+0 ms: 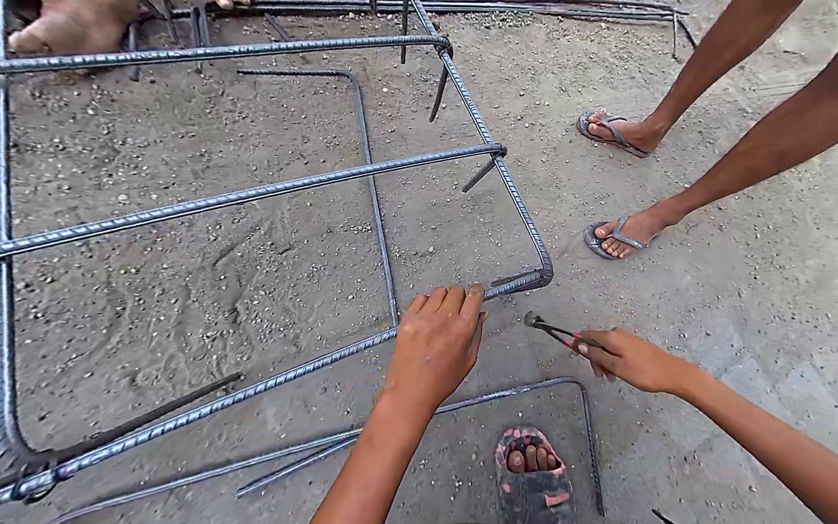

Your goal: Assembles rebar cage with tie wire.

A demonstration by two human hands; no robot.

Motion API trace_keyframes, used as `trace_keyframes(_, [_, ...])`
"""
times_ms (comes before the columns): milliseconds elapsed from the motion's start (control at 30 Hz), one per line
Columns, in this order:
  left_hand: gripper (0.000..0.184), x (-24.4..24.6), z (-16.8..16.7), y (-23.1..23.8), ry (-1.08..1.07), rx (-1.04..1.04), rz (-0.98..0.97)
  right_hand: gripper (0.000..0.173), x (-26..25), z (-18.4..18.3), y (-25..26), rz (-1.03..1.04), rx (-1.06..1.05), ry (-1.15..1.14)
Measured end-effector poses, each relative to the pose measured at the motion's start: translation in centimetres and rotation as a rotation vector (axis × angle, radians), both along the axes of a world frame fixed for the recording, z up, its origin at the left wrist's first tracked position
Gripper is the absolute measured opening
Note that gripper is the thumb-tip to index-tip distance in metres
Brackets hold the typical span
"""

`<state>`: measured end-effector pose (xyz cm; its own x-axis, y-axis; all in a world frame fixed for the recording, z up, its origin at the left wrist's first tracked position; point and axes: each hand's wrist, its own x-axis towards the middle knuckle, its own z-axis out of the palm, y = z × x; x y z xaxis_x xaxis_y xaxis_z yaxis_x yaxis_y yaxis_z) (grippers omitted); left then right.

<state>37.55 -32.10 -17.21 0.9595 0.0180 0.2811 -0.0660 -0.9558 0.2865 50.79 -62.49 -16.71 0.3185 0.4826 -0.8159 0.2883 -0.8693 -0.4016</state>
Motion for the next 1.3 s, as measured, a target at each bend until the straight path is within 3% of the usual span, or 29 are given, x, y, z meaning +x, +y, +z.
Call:
trace_keyframes(100, [0.028, -0.1, -0.2, -0.1, -0.037, -0.003, 0.018, 0.037, -1.4, 4.7, -1.9, -0.496, 0.226, 0.352])
trace_keyframes(200, [0.027, -0.2, -0.5, -0.2, -0.035, -0.016, 0.023, 0.050, -1.8, 8.7, -0.9, -0.684, 0.292, 0.462])
trace_keyframes(467, [0.027, -0.7, -0.3, 0.2, -0.015, -0.041, -0.025, 0.048, -0.4, 12.8, 4.7, -0.635, -0.001, 0.351])
trace_keyframes(900, [0.031, -1.0, -0.6, 0.7, -0.013, -0.033, -0.064, 0.035, 1.3, 15.1, 9.7, -0.497, -0.345, 0.119])
trace_keyframes(1100, [0.032, -1.0, -0.6, 0.8, 0.008, -0.061, -0.066, 0.029, 2.7, 15.8, 11.9, -0.485, -0.267, -0.004])
trace_keyframes(1300, [0.034, -1.3, -0.8, 1.2, -0.011, -0.077, -0.084, 0.039, 1.5, 16.5, 10.8, -0.500, -0.357, 0.087])
